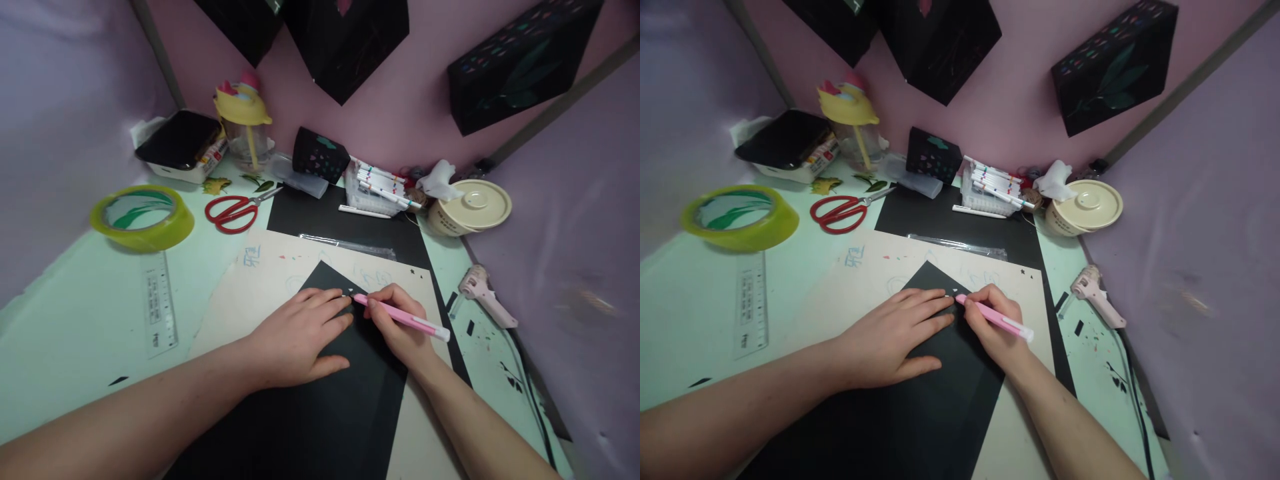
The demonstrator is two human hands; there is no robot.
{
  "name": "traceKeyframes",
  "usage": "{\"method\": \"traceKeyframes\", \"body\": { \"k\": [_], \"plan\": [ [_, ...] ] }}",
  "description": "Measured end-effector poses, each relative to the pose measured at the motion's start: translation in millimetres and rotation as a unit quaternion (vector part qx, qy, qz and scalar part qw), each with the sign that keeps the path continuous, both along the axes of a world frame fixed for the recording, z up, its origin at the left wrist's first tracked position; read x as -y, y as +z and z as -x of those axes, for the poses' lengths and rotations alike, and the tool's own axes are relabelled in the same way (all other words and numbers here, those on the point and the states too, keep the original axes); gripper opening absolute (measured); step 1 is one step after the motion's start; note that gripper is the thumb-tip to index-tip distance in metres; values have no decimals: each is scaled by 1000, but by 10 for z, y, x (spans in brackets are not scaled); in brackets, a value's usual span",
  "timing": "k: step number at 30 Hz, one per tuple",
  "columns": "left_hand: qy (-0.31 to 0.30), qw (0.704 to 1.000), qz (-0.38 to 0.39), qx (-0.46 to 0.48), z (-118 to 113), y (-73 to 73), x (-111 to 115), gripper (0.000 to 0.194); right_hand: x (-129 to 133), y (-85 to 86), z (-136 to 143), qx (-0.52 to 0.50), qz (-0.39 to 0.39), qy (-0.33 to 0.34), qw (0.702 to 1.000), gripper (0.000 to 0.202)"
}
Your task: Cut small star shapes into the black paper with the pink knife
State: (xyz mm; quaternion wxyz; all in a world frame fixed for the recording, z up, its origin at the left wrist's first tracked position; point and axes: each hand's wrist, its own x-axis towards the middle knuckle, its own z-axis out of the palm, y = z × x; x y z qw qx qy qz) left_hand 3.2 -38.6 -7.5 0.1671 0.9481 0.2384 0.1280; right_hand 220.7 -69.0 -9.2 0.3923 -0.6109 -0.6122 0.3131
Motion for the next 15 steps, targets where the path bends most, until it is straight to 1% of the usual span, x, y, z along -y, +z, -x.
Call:
{"method": "traceKeyframes", "body": {
  "k": [5, 9, 12, 15],
  "plan": [
    [2, 1000, 5, 9, 10, 1, 4, 53, -6, -15, -6, -11, -6, 3, 1000, 11],
    [0, 1000, 5, 6, 10, 7, 1, 53, -22, 14, 11, -16, -19, -9, 1000, 17],
    [-3, 1000, 6, 1, 5, 10, -3, 54, -30, 45, 17, -26, -11, -26, 999, 22],
    [-1, 1000, 5, 6, 4, 8, -2, 53, -40, 63, 3, -47, -1, -58, 997, 28]
  ]
}}
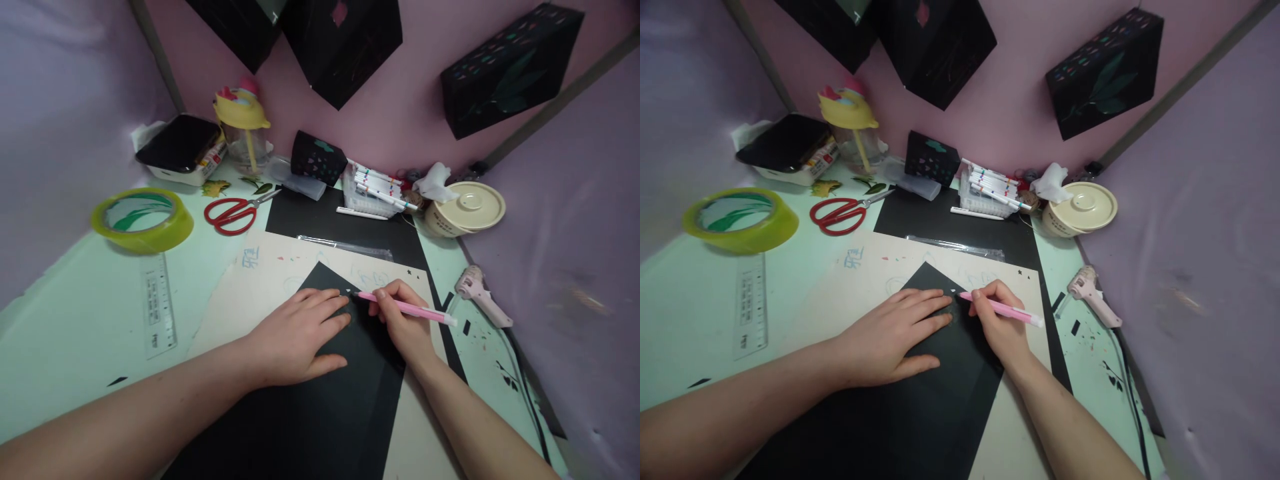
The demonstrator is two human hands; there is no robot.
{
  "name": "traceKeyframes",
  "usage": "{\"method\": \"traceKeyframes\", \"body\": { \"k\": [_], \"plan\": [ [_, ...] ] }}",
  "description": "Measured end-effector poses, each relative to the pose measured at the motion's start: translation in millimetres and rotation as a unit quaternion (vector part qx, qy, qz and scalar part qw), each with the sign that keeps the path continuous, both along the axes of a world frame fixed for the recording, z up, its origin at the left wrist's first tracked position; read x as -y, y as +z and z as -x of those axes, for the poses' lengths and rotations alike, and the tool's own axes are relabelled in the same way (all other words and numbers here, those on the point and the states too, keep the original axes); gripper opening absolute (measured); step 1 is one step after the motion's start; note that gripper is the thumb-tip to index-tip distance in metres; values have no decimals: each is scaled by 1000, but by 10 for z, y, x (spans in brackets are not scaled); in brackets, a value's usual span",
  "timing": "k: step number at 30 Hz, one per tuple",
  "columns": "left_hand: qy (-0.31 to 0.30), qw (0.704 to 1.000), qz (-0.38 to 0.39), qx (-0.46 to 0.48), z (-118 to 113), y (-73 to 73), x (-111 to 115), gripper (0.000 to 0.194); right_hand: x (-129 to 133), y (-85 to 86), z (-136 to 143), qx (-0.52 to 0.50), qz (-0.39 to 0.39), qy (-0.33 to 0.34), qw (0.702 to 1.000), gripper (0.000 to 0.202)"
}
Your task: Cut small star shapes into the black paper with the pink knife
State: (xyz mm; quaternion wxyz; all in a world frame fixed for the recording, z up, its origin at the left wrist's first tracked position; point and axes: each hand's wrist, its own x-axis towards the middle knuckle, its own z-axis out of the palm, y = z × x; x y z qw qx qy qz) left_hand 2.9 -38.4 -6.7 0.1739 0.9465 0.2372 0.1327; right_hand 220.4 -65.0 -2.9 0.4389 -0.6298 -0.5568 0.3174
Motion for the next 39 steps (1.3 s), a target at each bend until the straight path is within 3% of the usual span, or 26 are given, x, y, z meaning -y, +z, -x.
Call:
{"method": "traceKeyframes", "body": {
  "k": [8, 15, 23, 39],
  "plan": [
    [4, 1000, -9, -4, -5, 1, 8, 53, -41, -9, -24, -48, -15, -5, 999, 14],
    [7, 999, -21, -27, -4, 19, 13, 60, 35, 60, -22, 44, -82, -3, 996, 11],
    [-3, 999, -13, -33, 32, 68, -27, 65, 54, -32, 42, 59, -54, 81, 994, 16],
    [-11, 1000, -8, -23, 39, 65, -61, 60, 91, -113, 55, 130, -95, 83, 983, 12]
  ]
}}
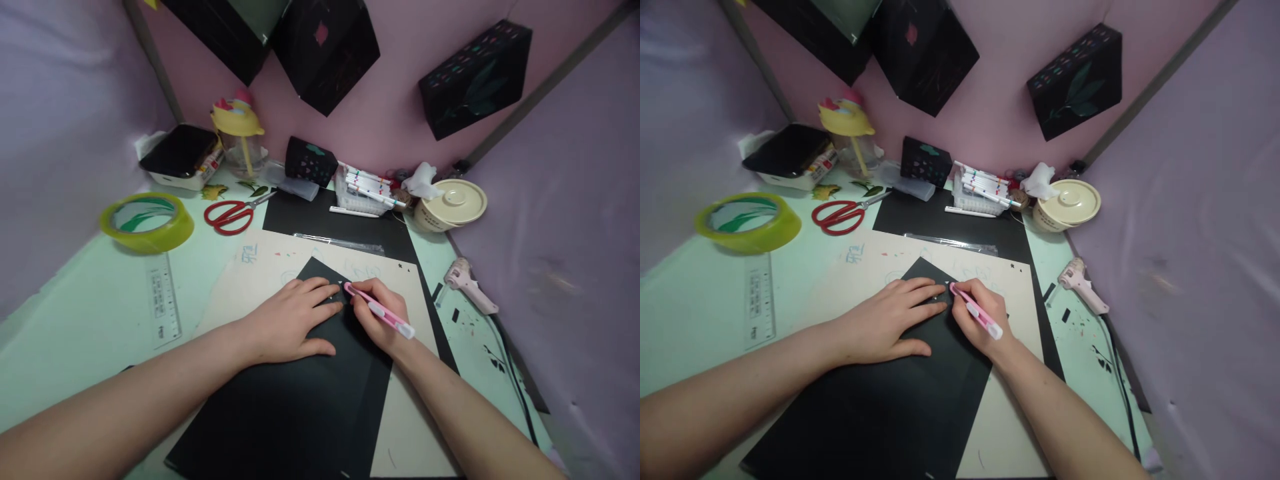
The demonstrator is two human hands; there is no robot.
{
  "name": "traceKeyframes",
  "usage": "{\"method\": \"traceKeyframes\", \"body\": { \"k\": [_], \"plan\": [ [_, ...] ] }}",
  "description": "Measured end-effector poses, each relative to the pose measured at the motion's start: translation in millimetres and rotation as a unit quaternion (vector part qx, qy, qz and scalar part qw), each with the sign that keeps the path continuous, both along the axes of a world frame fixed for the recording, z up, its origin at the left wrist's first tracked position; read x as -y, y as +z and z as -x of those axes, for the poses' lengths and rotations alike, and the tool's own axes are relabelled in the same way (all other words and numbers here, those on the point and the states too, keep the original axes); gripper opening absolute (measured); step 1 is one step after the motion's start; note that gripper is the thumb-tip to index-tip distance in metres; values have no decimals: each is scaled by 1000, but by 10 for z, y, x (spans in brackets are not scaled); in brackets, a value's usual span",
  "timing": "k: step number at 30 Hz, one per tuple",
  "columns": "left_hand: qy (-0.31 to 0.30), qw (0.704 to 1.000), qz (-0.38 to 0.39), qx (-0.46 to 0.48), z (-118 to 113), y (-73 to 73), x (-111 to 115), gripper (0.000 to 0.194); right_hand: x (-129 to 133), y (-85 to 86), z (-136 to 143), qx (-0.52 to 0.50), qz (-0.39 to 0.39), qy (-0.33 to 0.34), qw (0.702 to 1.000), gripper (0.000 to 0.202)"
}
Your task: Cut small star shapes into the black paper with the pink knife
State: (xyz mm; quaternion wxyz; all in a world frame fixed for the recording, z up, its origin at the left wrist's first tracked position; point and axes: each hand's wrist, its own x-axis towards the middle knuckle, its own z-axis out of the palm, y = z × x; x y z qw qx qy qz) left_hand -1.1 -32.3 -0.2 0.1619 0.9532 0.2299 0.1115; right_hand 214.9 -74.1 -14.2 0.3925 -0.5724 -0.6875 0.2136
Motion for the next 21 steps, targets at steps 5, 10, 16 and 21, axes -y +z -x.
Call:
{"method": "traceKeyframes", "body": {
  "k": [5, 10, 16, 21],
  "plan": [
    [-15, 1000, 6, 0, 21, 38, -39, 63, 17, 17, -2, 41, -14, 26, 999, 12],
    [-85, 995, 0, -49, -1, 210, -196, 61, 21, -6, -6, 78, -38, 46, 995, 13],
    [-129, 992, 1, -10, -45, 231, -353, 45, 14, -12, -10, 84, -34, 54, 994, 11],
    [-130, 991, 15, 17, -51, 149, -400, 43, 1, 36, 14, 100, -30, 47, 993, 8]
  ]
}}
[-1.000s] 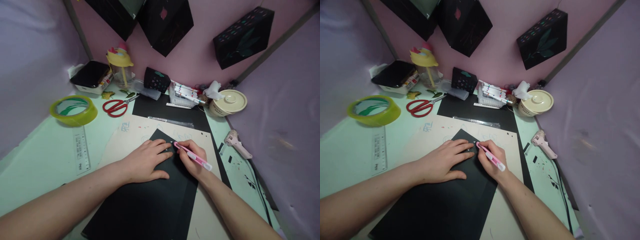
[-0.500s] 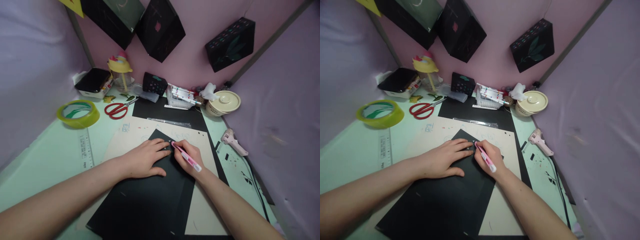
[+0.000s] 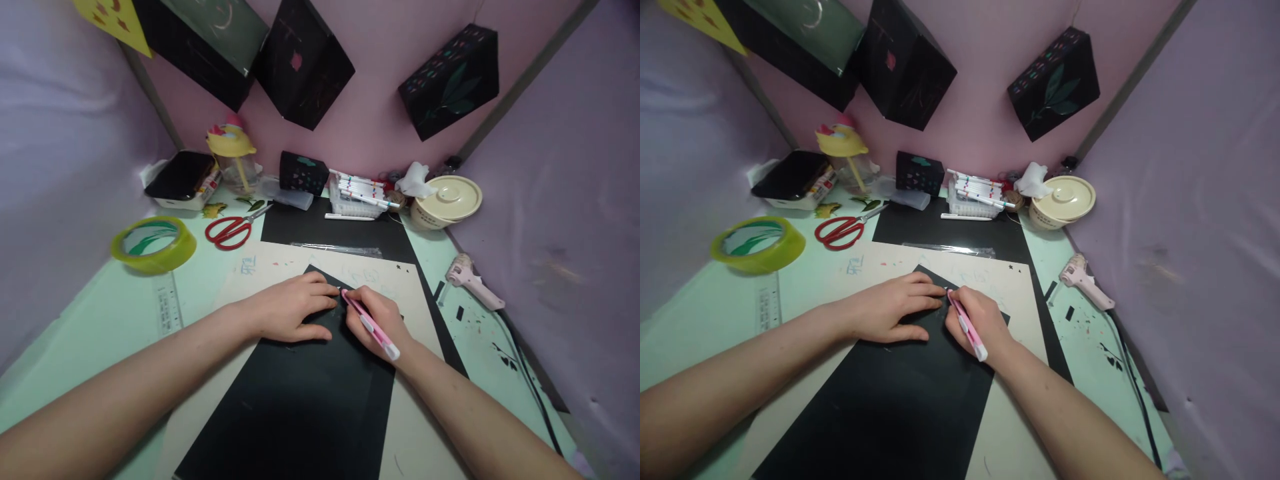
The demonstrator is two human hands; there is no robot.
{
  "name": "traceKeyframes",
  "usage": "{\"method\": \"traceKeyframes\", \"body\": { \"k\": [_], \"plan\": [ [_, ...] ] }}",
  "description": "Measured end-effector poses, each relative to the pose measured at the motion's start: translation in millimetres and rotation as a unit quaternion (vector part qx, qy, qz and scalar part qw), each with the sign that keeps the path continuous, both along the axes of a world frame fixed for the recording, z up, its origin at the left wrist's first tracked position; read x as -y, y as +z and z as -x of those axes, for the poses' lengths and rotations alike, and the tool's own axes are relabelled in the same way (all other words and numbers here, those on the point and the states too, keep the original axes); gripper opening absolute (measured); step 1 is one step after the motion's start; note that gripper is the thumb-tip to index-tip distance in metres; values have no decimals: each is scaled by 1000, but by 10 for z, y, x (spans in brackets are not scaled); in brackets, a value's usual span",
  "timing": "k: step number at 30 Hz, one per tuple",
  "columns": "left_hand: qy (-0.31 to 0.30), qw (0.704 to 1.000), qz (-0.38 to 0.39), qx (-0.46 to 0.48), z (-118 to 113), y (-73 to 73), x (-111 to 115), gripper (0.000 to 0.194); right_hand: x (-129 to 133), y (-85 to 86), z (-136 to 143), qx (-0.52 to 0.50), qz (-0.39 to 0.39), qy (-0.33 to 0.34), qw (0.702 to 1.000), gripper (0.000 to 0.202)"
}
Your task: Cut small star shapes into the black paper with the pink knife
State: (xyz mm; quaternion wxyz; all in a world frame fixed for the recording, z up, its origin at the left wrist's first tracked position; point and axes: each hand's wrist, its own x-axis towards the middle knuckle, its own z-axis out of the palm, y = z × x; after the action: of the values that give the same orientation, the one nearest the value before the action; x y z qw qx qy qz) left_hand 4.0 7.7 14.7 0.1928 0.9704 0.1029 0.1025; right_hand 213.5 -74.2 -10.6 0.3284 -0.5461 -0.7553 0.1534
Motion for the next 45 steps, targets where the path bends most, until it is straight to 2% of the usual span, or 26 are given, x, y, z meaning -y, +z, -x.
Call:
{"method": "traceKeyframes", "body": {
  "k": [4, 9, 14, 45],
  "plan": [
    [-2, 1000, 7, 8, 1, -52, -28, 45, -11, 17, 31, 24, -25, 3, 999, 7],
    [20, 1000, 13, 15, 21, -118, -22, 53, -13, -53, 26, 47, -81, 25, 995, 10],
    [36, 999, 20, 13, 36, -139, 1, 51, -24, -89, 23, 64, -102, 21, 992, 14],
    [42, 999, 7, 5, 33, -151, 16, 56, -6, -42, 51, 75, -138, 19, 987, 19]
  ]
}}
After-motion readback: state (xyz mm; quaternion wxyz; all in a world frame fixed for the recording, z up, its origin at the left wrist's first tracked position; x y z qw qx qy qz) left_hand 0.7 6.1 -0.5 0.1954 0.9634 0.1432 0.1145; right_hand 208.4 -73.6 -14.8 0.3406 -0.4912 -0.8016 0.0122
